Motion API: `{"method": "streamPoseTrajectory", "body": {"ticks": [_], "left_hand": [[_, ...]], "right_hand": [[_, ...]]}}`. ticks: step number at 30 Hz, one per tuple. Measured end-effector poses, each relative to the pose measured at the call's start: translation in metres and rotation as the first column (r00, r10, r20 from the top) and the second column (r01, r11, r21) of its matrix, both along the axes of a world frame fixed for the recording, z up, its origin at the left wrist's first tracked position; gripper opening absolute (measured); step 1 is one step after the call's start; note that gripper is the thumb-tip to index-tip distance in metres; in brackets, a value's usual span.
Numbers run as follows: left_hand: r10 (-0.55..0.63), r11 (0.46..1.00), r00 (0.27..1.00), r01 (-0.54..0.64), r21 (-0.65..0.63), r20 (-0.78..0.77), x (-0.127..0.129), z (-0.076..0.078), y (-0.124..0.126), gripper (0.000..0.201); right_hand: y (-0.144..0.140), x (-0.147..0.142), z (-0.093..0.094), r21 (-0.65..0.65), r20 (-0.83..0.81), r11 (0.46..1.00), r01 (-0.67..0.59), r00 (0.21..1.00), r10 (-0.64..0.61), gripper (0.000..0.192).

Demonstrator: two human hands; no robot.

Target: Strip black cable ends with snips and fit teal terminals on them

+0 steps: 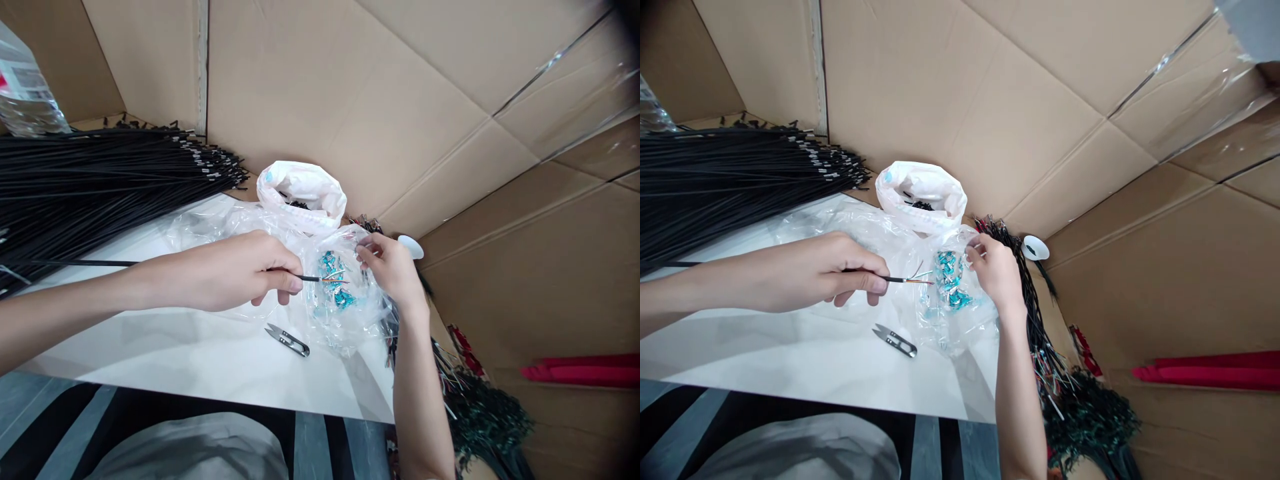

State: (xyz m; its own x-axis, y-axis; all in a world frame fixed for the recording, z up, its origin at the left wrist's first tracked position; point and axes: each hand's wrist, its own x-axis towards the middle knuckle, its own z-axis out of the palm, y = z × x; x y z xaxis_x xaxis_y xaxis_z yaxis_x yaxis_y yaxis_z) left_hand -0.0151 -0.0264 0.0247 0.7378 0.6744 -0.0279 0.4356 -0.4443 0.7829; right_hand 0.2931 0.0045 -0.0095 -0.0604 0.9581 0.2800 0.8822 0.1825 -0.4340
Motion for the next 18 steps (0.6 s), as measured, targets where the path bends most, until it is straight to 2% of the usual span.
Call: {"method": "streamPoseTrajectory", "body": {"ticks": [3,6,8,9,11,12,13,14,16,18], "left_hand": [[0.006,1.0,1.0,-0.006,0.014,-0.006,0.0,0.0,0.0,0.031],[0.0,1.0,1.0,0.0,0.03,-0.02,-0.002,0.0,0.0,0.031],[-0.004,0.999,1.0,0.005,0.038,-0.031,-0.002,0.001,-0.001,0.032],[-0.005,0.999,0.999,0.007,0.045,-0.038,-0.002,0.001,-0.001,0.032],[-0.003,0.998,0.998,0.007,0.07,-0.056,-0.002,0.001,-0.002,0.033],[-0.002,0.996,0.998,0.008,0.088,-0.066,-0.001,0.001,-0.002,0.032],[-0.001,0.994,0.997,0.01,0.111,-0.076,-0.001,0.001,-0.002,0.032],[-0.001,0.991,0.996,0.012,0.135,-0.086,-0.001,0.0,-0.002,0.031],[0.004,0.984,0.994,0.016,0.177,-0.112,-0.001,-0.001,-0.003,0.031],[0.02,0.975,0.989,0.013,0.22,-0.146,-0.002,-0.003,-0.003,0.031]], "right_hand": [[0.0,0.016,-0.004,-0.09,0.184,0.992,0.089,0.98,-0.071,0.02],[-0.004,0.015,-0.007,-0.112,0.307,0.97,0.216,0.936,-0.173,0.02],[-0.011,0.005,-0.004,-0.083,0.328,0.963,0.257,0.919,-0.217,0.02],[-0.016,-0.003,-0.002,-0.043,0.293,0.971,0.235,0.932,-0.213,0.025],[-0.029,-0.02,0.005,0.124,0.165,0.986,0.11,0.978,-0.13,0.038],[-0.036,-0.029,0.009,0.244,0.118,0.97,0.019,0.992,-0.049,0.042],[-0.043,-0.038,0.012,0.368,0.135,0.925,-0.098,0.99,0.051,0.045],[-0.05,-0.046,0.016,0.43,0.205,0.87,-0.241,0.965,0.166,0.047],[-0.062,-0.059,0.021,0.423,0.406,0.756,-0.499,0.851,0.335,0.048],[-0.069,-0.069,0.024,0.344,0.539,0.7,-0.626,0.742,0.399,0.038]]}}
